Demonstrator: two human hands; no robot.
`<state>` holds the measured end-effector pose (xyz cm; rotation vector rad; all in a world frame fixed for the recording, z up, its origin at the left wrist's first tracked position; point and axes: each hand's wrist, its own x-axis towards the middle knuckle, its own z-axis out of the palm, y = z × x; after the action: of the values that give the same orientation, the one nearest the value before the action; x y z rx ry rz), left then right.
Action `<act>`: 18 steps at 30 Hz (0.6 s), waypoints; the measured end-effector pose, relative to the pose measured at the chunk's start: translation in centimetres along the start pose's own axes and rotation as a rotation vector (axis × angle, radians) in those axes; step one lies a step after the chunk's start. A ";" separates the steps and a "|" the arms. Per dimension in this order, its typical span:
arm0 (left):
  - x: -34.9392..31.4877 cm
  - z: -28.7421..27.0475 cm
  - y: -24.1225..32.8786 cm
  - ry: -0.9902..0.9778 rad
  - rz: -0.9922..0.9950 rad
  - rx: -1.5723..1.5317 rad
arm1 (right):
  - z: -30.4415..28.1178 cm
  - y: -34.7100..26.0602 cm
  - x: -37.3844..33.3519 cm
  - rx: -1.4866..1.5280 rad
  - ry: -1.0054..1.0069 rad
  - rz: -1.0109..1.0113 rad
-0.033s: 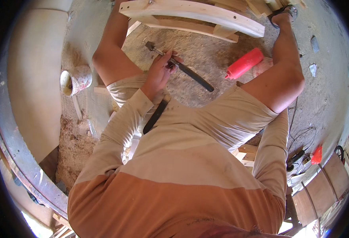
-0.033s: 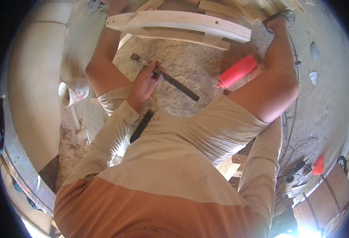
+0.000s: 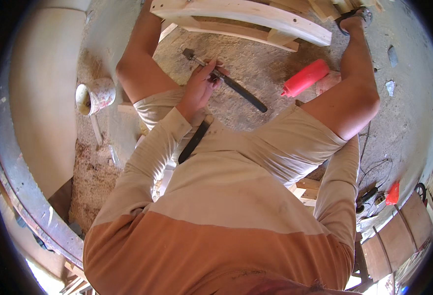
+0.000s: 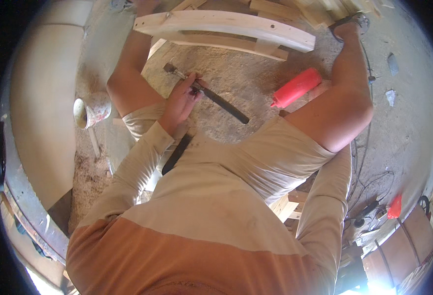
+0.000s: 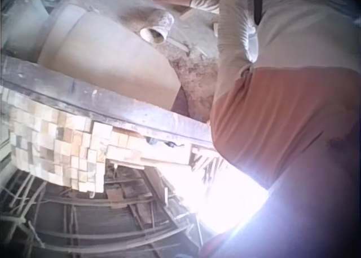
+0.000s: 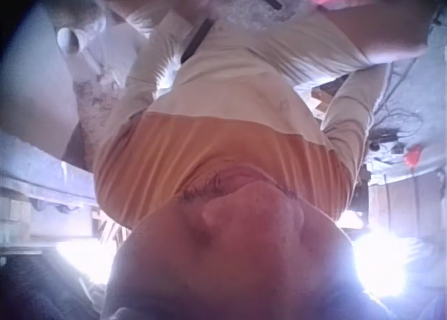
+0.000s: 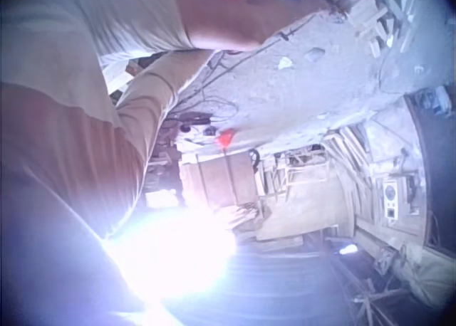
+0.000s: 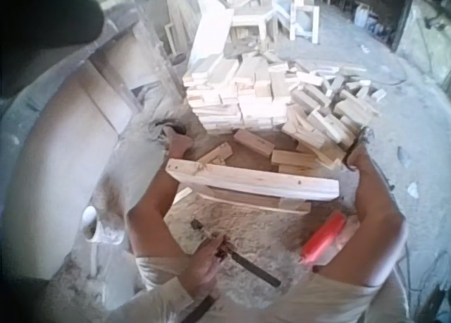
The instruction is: The person applies wood glue to wooden planks and joins them with a hammer to assemble a frame while sitting on the floor.
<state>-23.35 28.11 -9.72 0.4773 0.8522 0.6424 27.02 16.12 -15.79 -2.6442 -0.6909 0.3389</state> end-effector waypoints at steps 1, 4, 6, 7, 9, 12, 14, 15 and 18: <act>0.2 -0.1 -0.1 -0.006 -0.010 0.005 | -0.2 0.2 0.1 0.009 0.001 0.006; 0.2 -0.7 0.0 -0.021 0.002 0.012 | -0.1 -0.3 0.6 0.057 -0.024 -0.003; 0.5 -0.9 -0.2 -0.031 0.007 0.017 | -0.5 0.3 -0.2 0.051 -0.018 0.013; 0.6 -0.8 -0.3 -0.016 0.017 0.013 | -0.4 0.0 -0.1 0.063 -0.024 0.007; 0.6 -1.0 -0.3 -0.003 0.041 0.015 | -0.3 -0.2 0.0 0.077 -0.038 0.001; 0.4 -1.4 0.2 -0.047 0.029 -0.011 | -0.6 0.1 -0.4 0.105 -0.026 0.028; 0.4 -2.0 0.2 -0.034 0.047 -0.027 | -0.8 0.0 -0.3 0.122 -0.021 0.028; 0.4 -2.1 0.2 -0.032 0.054 -0.036 | -0.9 -0.1 -0.3 0.122 -0.017 0.032; 0.9 -1.5 -0.1 0.068 0.067 -0.067 | -0.8 -0.4 -0.3 0.134 -0.010 0.027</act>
<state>-24.12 28.88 -11.14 0.4268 0.8793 0.7505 26.85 16.05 -14.83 -2.5281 -0.6136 0.3923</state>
